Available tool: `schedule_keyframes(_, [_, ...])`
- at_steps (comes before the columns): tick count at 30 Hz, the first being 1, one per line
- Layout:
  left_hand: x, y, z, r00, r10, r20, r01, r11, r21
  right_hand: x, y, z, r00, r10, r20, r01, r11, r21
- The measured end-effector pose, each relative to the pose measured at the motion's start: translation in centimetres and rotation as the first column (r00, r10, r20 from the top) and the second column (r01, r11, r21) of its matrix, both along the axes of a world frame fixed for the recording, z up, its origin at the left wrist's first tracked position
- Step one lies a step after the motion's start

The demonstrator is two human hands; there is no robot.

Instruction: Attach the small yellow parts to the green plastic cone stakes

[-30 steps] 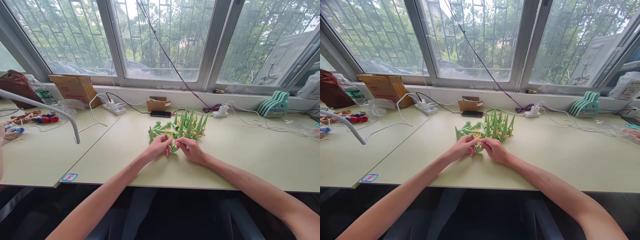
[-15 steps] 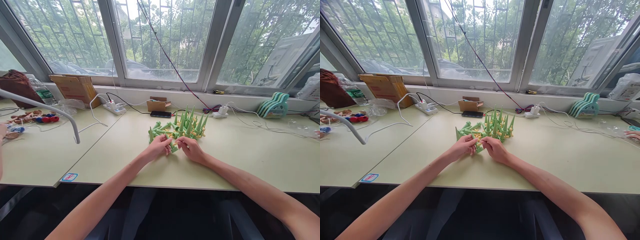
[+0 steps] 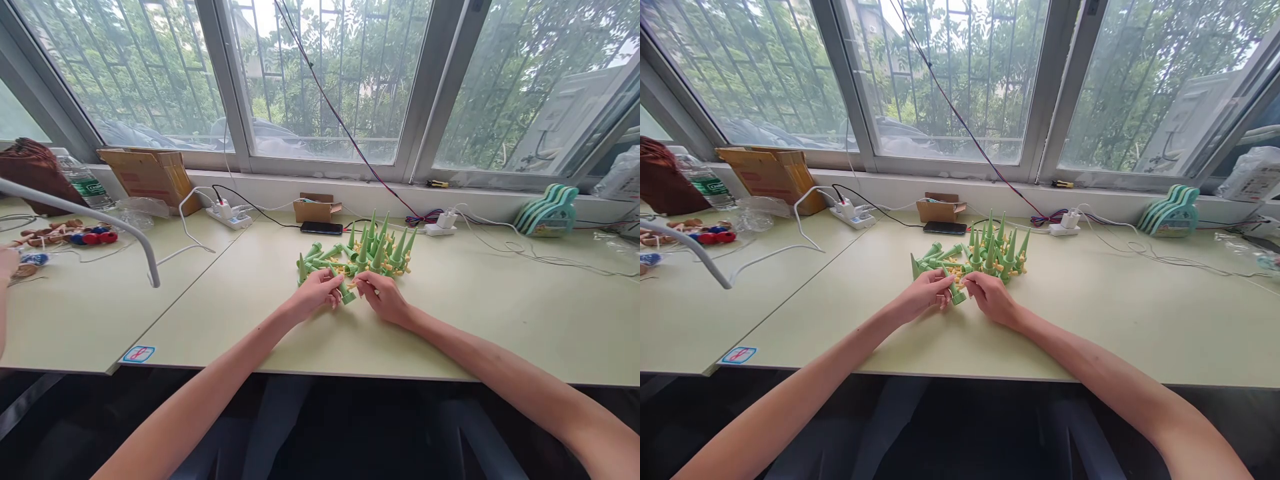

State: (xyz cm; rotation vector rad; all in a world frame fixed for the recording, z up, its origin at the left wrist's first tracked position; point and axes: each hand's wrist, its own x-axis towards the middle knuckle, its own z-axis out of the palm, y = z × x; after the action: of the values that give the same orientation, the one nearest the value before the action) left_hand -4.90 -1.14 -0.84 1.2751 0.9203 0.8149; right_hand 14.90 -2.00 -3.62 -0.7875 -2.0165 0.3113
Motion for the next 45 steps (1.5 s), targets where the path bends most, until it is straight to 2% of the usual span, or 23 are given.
schedule_keyframes(5, [0.04, -0.02, 0.01, 1.000, 0.000, -0.008, 0.000, 1.000, 0.030, 0.10, 0.14, -0.16, 1.000, -0.011, 0.014, 0.011, 1.000, 0.016])
schedule_keyframes(12, [0.28, -0.23, 0.21, 0.996, 0.062, -0.067, -0.049, 0.981, 0.190, 0.23, 0.44, -0.39, 0.999, -0.026, 0.046, 0.025, 0.999, 0.030])
schedule_keyframes(17, [0.35, -0.48, 0.55, 0.984, 0.134, -0.114, -0.094, 0.947, 0.306, 0.26, 0.50, -0.43, 0.997, -0.051, 0.065, 0.049, 0.998, 0.025])
schedule_keyframes(22, [0.30, -0.40, 0.24, 0.968, 0.199, -0.154, -0.123, 0.908, 0.401, 0.17, 0.37, -0.25, 0.993, -0.068, 0.091, 0.068, 0.998, 0.010])
schedule_keyframes(30, [0.43, -0.44, 0.09, 0.953, 0.238, -0.190, -0.117, 0.863, 0.492, 0.23, 0.46, -0.22, 0.993, -0.047, 0.105, 0.046, 0.999, 0.016])
schedule_keyframes(35, [0.52, -0.57, -0.06, 0.946, 0.246, -0.209, -0.086, 0.815, 0.573, 0.29, 0.71, -0.47, 0.989, -0.051, 0.140, 0.048, 0.999, 0.024])
schedule_keyframes(45, [0.50, -0.85, -0.13, 0.916, 0.280, -0.288, 0.021, 0.683, 0.730, 0.16, 0.61, -0.64, 0.975, -0.075, 0.208, 0.082, 0.996, -0.023])
